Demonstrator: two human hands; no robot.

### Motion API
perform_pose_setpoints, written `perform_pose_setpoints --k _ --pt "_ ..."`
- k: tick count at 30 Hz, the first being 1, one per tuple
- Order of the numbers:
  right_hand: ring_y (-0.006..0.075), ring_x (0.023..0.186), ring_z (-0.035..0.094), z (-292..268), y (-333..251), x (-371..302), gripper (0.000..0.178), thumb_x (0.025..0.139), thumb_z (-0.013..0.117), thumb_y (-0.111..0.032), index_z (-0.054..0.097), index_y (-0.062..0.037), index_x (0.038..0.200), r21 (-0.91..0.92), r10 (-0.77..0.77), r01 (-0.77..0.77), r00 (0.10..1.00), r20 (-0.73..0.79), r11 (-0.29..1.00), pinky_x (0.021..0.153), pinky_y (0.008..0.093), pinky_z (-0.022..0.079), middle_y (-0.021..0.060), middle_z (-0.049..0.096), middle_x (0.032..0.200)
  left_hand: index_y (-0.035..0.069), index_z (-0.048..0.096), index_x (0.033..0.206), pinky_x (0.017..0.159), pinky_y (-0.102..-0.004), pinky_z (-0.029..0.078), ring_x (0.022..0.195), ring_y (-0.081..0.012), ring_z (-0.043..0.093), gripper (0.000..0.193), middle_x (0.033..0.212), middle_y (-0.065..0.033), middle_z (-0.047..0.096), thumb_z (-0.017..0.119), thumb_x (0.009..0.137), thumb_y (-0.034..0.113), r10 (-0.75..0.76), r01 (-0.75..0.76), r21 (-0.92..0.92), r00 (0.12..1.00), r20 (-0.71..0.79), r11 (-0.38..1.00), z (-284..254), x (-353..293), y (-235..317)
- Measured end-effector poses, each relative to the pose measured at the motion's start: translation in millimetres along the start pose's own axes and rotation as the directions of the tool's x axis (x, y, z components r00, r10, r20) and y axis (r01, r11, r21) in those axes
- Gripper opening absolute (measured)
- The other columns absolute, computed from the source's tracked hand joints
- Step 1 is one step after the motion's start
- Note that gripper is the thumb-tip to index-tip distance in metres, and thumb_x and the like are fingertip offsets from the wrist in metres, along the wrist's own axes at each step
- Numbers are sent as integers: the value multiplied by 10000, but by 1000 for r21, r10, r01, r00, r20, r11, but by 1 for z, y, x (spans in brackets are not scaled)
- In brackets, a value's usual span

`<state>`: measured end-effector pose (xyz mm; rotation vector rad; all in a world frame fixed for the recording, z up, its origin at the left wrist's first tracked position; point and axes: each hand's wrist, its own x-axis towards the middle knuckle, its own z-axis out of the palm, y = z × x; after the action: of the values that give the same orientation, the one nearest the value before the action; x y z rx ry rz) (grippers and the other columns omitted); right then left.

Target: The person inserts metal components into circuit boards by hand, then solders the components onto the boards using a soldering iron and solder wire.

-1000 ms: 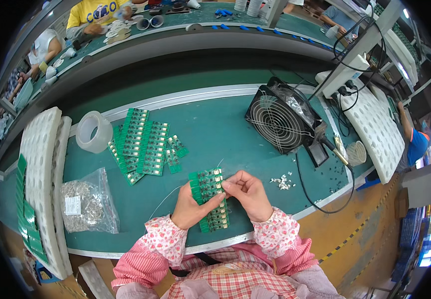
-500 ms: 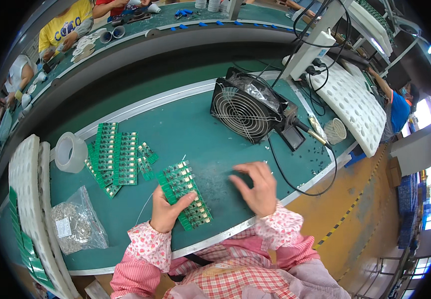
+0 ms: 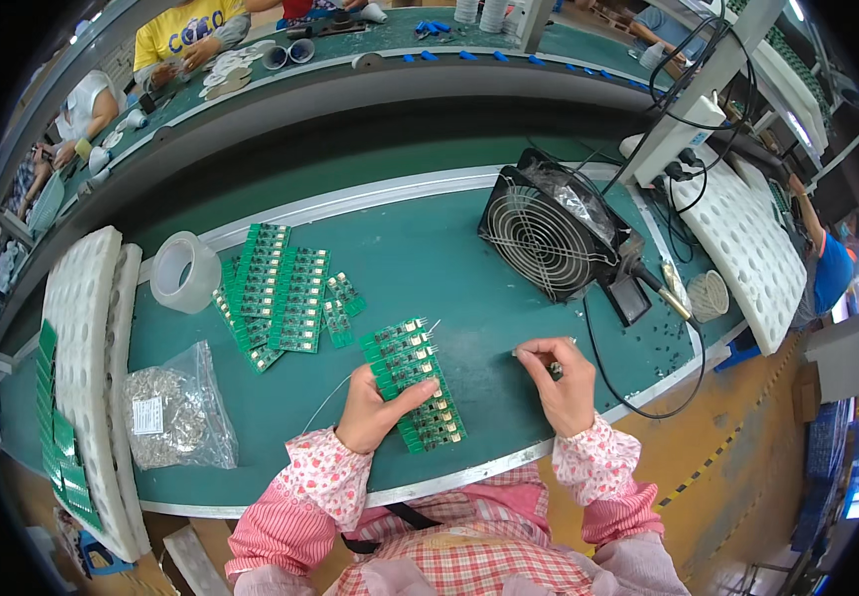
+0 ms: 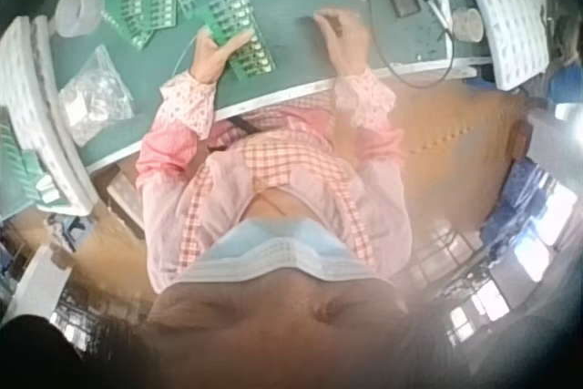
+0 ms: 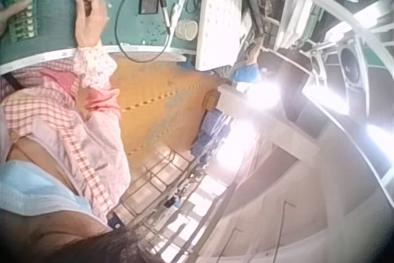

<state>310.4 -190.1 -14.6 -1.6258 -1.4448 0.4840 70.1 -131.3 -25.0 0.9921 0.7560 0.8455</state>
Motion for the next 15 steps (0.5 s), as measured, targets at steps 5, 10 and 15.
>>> perform_pose_setpoints --k 5,10,15 --pt "84 849 598 31 -33 1 165 947 638 -132 645 -1 1047 692 316 -533 846 429 487 762 221 488 55 689 969 9 664 992 729 -267 531 812 -91 644 171 920 -26 689 736 851 73 5 -5 36 1000 3 999 -1 -1 1" --pt "58 809 529 64 -47 -3 146 962 621 -171 618 -30 1003 706 328 -522 852 408 478 753 219 432 -8 608 914 13 678 1035 752 -261 528 844 -87 647 198 952 -26 704 731 858 83 98 -96 134 995 -3 986 2 -1 -2" --pt "43 785 502 74 -56 -7 141 967 614 -174 588 -38 993 733 400 -508 850 343 451 726 209 416 -17 591 880 13 677 1049 761 -265 528 857 -90 649 221 968 -34 709 737 851 88 114 -109 175 993 -24 979 3 -1 -4"
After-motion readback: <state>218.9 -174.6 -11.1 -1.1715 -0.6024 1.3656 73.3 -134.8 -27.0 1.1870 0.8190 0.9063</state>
